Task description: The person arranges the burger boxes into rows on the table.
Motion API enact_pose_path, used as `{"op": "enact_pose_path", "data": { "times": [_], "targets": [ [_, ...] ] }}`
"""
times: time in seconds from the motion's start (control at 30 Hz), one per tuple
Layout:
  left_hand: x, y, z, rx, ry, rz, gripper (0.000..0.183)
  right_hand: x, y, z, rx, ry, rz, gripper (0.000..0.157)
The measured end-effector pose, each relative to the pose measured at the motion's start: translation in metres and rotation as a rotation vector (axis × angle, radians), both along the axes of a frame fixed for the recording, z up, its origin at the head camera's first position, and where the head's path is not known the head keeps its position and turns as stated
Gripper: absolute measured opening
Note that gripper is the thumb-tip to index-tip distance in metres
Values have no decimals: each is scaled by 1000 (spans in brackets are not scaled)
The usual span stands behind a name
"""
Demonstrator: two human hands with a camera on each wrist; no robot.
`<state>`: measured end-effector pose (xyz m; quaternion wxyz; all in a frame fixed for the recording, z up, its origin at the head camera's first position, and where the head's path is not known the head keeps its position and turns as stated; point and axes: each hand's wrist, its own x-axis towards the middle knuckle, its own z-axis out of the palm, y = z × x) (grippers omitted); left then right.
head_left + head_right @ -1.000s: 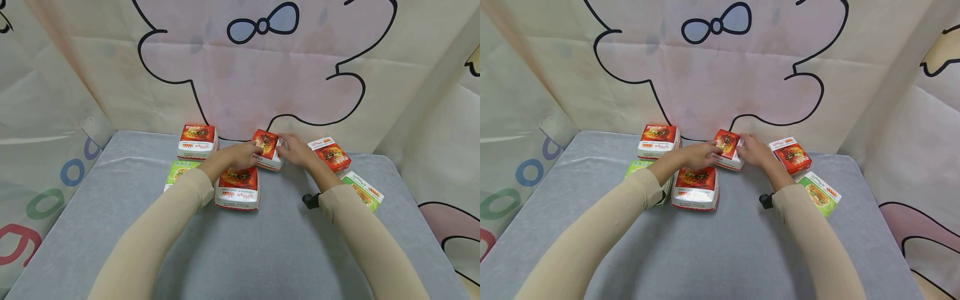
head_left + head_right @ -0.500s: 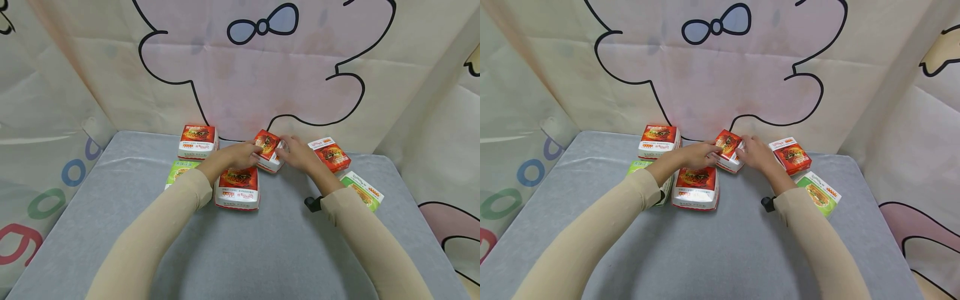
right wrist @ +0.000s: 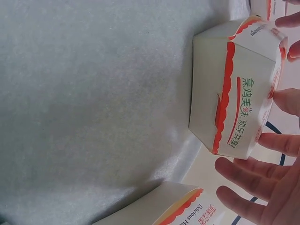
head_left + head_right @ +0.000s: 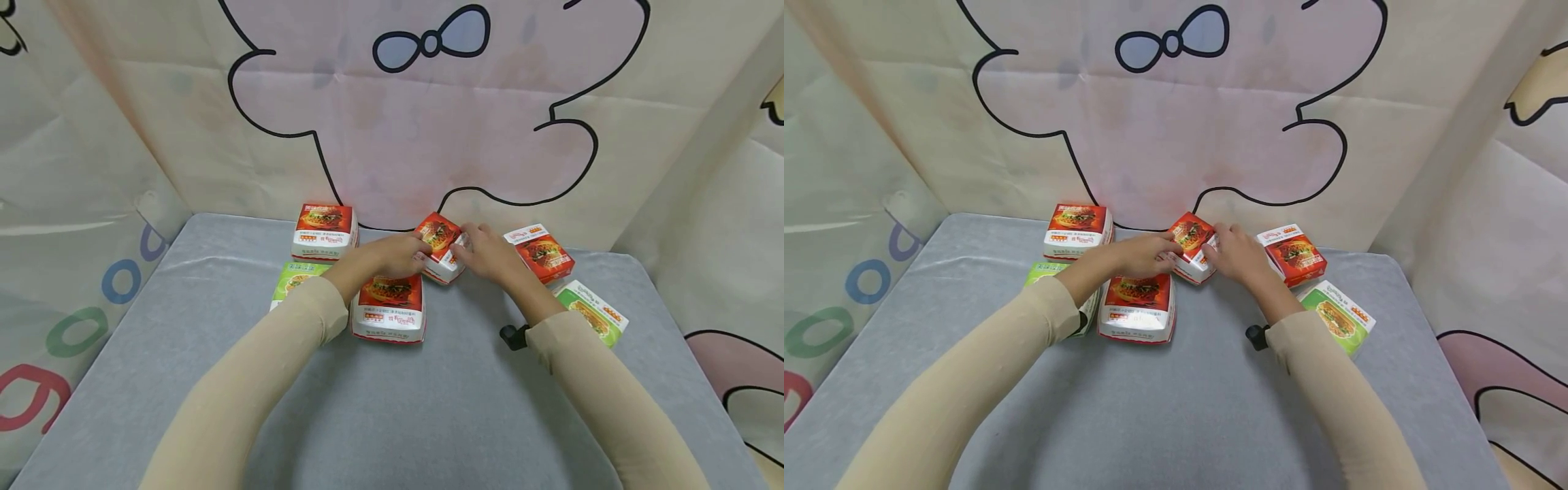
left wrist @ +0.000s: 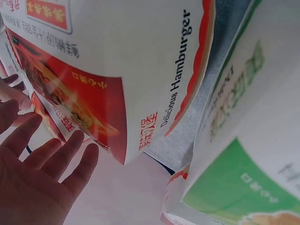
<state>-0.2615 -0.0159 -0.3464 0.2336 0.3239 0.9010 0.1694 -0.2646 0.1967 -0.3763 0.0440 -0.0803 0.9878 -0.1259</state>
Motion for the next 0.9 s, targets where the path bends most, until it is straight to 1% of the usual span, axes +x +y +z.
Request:
{"op": "enact_pose_path", "data": {
  "times": [0.13,0.23,0.33,0.4,0.57,0.67,0.8,0.9],
  "targets": [
    [1,3,-1,-18,0,-15,44,2,0,0,15,23,5,56],
    [2,5,-2,-38,-15,-4,45,3,1,0,31,31,10,55],
    [2,5,-1,-39,-30,12,46,4,1,0,23,31,20,55],
    [3,5,-1,-37,-37,20,47,3,3,0,-13,20,43,56],
    [2,4,0,-41,-48,35,47,-2,11,-3,-128,-47,148,58],
    [1,3,-1,-32,-50,39,47,-5,16,-4,-176,-80,190,60],
    [-1,3,-2,-14,-48,35,46,-6,20,-5,-202,-93,233,65],
    [-2,3,-3,-11,-46,35,46,-5,21,-4,-185,-86,250,68]
  ]
}}
